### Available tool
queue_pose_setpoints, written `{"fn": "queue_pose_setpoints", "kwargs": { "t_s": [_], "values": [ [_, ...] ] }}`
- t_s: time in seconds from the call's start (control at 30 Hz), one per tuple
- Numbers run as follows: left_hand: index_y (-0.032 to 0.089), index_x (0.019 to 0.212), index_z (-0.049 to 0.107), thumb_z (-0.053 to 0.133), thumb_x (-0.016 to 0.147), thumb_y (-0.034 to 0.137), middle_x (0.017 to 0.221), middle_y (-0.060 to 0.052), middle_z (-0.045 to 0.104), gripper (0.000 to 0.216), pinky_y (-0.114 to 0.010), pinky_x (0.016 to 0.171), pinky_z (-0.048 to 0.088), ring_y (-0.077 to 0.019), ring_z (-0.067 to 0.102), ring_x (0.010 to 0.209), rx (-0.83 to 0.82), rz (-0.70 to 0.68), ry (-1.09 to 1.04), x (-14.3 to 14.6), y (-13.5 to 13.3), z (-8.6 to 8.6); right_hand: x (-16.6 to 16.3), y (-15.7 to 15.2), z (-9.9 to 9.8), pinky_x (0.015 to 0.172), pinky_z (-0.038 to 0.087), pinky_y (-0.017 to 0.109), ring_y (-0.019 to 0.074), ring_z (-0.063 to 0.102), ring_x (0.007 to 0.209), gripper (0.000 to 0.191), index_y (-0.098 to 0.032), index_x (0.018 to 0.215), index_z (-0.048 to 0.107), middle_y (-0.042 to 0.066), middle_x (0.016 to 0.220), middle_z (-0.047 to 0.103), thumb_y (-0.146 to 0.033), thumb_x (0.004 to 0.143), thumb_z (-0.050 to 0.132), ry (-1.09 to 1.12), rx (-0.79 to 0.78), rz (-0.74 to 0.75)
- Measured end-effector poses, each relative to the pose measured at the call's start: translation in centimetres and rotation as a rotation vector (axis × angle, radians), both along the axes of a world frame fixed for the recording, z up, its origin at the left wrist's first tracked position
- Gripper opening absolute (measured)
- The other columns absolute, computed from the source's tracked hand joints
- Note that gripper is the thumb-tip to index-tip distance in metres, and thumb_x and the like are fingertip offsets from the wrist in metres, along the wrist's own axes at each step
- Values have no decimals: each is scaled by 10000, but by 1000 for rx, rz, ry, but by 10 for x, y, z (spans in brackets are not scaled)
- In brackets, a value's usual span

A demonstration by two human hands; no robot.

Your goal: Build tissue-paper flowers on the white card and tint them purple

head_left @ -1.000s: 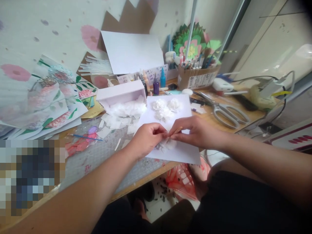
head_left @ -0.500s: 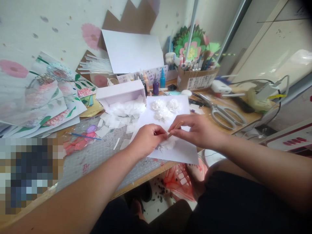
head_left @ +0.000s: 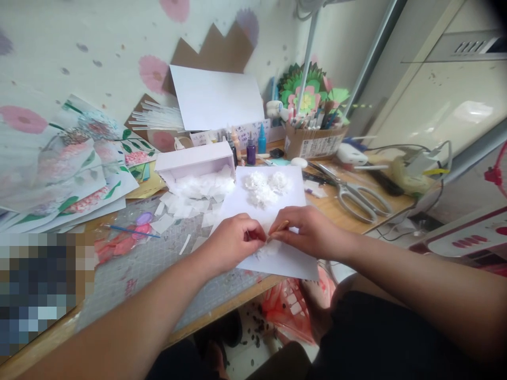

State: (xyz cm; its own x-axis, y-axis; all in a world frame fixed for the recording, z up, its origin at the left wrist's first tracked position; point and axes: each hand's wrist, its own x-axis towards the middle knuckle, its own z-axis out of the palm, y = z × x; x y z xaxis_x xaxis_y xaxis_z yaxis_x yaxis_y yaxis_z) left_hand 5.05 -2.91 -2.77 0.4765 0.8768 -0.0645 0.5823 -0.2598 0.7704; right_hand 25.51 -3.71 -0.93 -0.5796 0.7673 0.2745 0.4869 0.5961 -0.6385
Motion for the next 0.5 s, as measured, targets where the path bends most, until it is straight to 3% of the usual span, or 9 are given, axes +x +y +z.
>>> {"fn": "queue_pose_setpoints", "kwargs": {
  "t_s": [0.17, 0.23, 0.3, 0.43, 0.5],
  "values": [
    [254, 847, 739, 578, 791, 238, 872, -13, 645, 171, -293, 707, 464, -171, 620, 777, 37, -177, 87, -9, 1, 6, 11, 2, 6, 699, 520, 269, 139, 661, 743, 136, -178, 780, 702, 51, 822, 721, -232, 862, 609, 174, -15, -105],
    [262, 868, 742, 568, 796, 250, 876, -6, 677, 188, -285, 710, 470, -171, 632, 783, 5, -233, 93, -16, 5, 10, 11, 2, 6, 696, 517, 275, 145, 659, 746, 115, -175, 800, 712, 58, 823, 719, -237, 850, 629, 182, -20, -81],
    [254, 839, 732, 565, 792, 285, 846, 2, 699, 176, -276, 701, 477, -175, 642, 778, 17, -146, 100, -26, 13, 14, 9, 1, 5, 693, 518, 277, 148, 657, 749, 117, -164, 825, 715, 65, 826, 717, -237, 852, 628, 137, -45, -16],
    [208, 828, 674, 516, 787, 335, 798, -19, 682, 207, -290, 621, 459, -197, 619, 721, 183, 252, 183, -56, 38, 16, 7, 0, 3, 670, 510, 267, 137, 643, 722, 125, -153, 829, 708, 61, 803, 703, -219, 860, 606, 82, -77, 44],
    [203, 843, 673, 558, 732, 299, 823, -28, 667, 187, -302, 624, 450, -209, 606, 724, 222, 320, 255, -71, 49, 15, 8, 0, 2, 668, 507, 262, 133, 642, 719, 129, -156, 826, 706, 56, 794, 698, -219, 862, 599, 73, -74, 47]
  ]
}}
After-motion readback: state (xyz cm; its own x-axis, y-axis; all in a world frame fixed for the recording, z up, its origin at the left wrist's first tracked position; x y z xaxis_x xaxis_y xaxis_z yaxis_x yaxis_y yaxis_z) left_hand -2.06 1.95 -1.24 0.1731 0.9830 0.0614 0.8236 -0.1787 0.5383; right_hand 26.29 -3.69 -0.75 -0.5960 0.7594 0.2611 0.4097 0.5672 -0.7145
